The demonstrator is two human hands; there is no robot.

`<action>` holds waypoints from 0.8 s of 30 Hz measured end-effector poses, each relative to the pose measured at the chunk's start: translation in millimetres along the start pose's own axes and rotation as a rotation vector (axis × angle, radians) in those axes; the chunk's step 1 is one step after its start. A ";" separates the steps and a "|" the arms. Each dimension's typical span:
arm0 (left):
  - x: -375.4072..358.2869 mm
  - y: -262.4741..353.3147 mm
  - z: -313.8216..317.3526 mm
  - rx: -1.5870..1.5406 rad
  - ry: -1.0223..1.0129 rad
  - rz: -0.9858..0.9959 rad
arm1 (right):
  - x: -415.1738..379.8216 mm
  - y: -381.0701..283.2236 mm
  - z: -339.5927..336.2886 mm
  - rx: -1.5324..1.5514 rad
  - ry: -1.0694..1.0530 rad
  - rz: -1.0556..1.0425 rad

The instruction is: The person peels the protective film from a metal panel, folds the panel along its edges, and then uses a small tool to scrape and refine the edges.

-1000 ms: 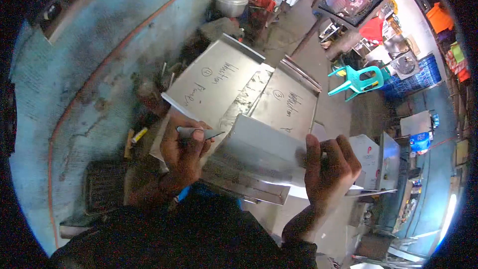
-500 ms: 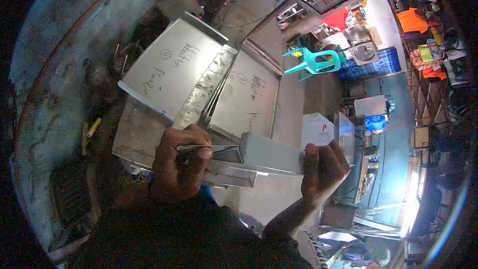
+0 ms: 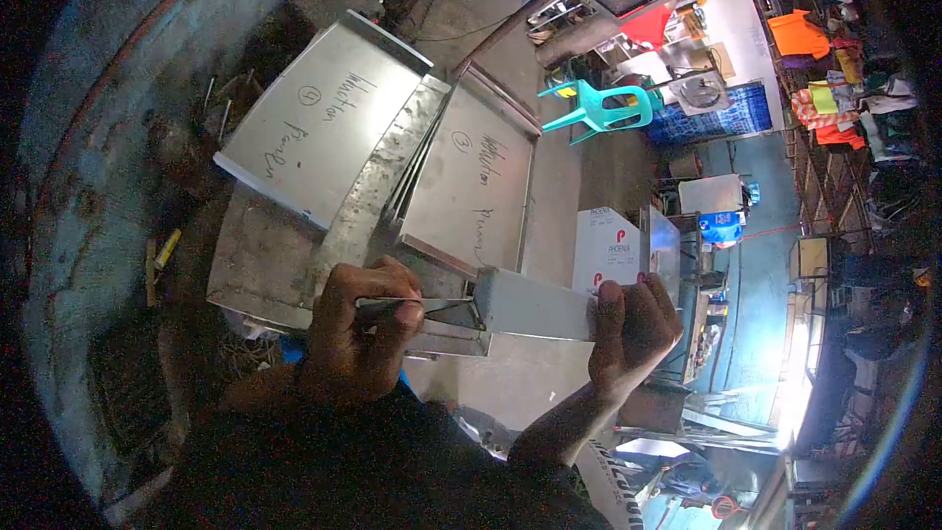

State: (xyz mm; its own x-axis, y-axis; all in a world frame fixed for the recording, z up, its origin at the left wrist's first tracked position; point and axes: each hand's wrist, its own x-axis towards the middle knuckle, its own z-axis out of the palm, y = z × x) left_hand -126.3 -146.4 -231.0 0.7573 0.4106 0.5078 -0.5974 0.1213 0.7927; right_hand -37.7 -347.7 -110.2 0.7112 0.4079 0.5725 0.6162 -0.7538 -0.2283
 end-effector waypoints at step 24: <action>2.2 10.6 -1.9 -0.117 -0.066 -0.235 | -1.2 -2.6 -1.9 0.016 -0.008 0.017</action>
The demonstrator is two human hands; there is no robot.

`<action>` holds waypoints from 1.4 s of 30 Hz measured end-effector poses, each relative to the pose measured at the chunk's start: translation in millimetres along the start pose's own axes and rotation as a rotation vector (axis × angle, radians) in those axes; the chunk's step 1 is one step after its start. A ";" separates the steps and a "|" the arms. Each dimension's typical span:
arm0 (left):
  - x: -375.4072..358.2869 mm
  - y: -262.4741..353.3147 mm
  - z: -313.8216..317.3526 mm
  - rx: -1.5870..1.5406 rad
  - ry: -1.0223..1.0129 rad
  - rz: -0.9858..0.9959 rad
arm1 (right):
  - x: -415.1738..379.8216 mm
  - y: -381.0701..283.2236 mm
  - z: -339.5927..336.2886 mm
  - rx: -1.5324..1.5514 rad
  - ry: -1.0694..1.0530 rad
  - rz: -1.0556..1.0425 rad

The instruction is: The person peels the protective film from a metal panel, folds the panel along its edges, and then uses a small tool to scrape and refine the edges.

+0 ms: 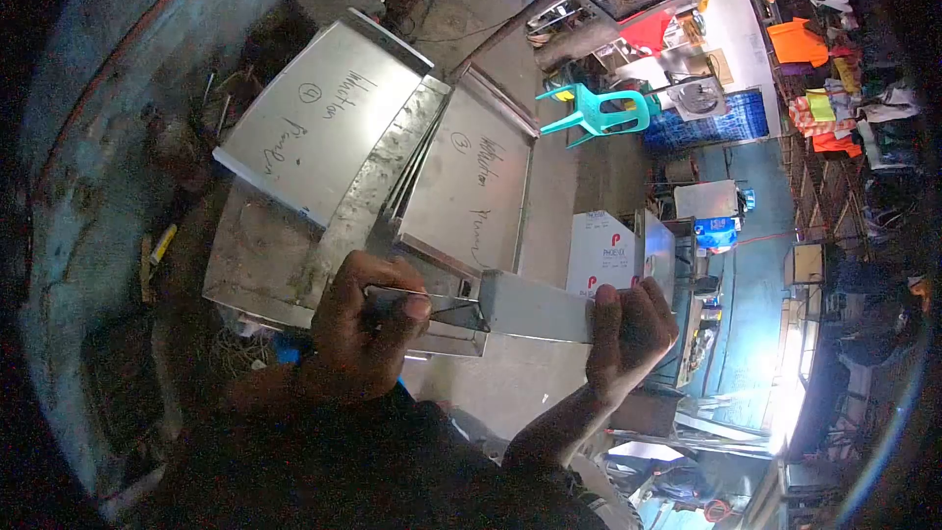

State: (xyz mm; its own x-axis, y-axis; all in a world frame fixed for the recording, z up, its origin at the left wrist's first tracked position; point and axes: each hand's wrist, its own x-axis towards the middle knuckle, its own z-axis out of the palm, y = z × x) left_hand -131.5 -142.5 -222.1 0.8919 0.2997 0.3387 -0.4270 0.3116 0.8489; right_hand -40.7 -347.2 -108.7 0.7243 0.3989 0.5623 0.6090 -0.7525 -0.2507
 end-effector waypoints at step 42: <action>4.6 -13.8 10.5 -0.020 0.133 0.156 | 6.2 5.5 4.2 -0.040 0.008 -0.042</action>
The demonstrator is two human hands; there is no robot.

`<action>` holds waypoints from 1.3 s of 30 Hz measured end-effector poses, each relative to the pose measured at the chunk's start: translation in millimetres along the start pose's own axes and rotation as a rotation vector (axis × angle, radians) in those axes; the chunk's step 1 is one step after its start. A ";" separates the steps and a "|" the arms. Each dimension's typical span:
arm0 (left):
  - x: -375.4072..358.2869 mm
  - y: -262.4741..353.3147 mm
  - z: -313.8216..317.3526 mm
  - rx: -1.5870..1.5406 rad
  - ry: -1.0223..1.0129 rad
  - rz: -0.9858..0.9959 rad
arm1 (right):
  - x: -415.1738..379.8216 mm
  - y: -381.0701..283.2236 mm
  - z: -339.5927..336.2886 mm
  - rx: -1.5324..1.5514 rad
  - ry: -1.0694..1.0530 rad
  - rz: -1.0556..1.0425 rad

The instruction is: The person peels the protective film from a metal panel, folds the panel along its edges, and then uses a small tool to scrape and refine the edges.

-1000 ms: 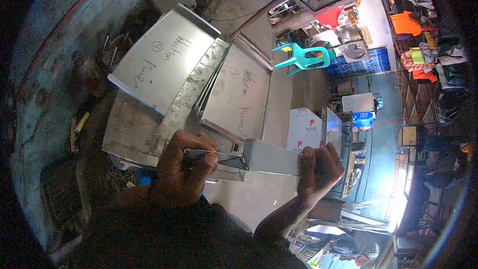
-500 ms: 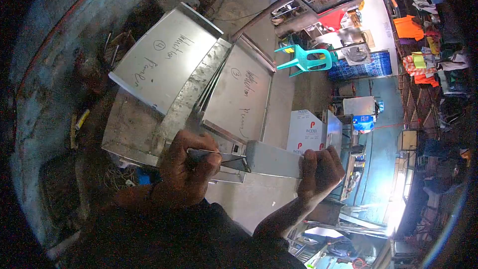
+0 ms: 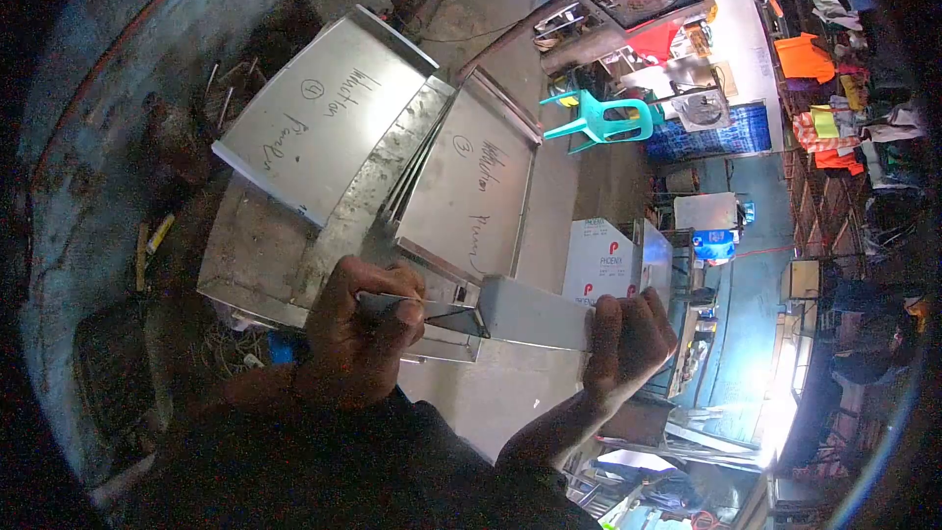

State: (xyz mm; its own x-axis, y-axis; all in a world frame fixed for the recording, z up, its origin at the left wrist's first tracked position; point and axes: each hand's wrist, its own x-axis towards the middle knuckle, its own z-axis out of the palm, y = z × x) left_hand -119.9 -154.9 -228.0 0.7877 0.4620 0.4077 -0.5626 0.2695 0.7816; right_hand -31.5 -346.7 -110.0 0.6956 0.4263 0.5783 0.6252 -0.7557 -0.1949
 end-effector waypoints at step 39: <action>7.8 -3.1 2.7 0.065 0.099 0.049 | 3.6 5.0 5.4 0.037 0.001 0.023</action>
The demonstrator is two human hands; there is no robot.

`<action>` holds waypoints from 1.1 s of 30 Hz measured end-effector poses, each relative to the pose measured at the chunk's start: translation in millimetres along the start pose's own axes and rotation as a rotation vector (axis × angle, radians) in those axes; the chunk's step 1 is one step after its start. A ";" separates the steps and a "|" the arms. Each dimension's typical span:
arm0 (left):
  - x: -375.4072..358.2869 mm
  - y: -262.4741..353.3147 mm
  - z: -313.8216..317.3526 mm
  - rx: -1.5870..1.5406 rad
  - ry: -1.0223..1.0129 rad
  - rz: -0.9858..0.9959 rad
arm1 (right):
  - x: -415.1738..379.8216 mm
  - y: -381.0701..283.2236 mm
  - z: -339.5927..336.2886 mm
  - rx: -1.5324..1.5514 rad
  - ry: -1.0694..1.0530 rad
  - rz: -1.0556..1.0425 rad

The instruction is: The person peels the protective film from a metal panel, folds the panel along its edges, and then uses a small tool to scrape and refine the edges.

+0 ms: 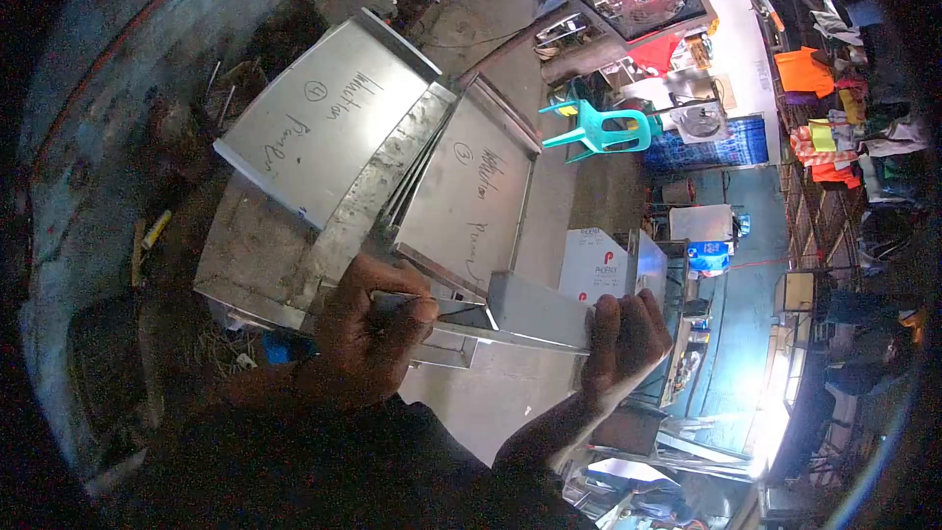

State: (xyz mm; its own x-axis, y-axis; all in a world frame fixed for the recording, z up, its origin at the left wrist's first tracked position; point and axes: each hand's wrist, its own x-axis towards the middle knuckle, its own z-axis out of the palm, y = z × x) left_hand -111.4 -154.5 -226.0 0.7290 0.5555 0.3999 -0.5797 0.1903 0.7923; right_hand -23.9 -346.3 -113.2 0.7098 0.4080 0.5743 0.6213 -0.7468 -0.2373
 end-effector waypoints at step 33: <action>17.5 9.0 10.2 0.076 -0.004 0.089 | 2.6 -5.8 3.9 0.010 0.006 -0.043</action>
State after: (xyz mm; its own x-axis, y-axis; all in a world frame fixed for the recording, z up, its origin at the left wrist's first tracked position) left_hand -100.2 -151.3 -207.2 0.6774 0.5640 0.4723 -0.6130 0.0778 0.7862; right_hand -24.4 -338.8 -113.4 0.6807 0.4361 0.5886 0.6540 -0.7238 -0.2200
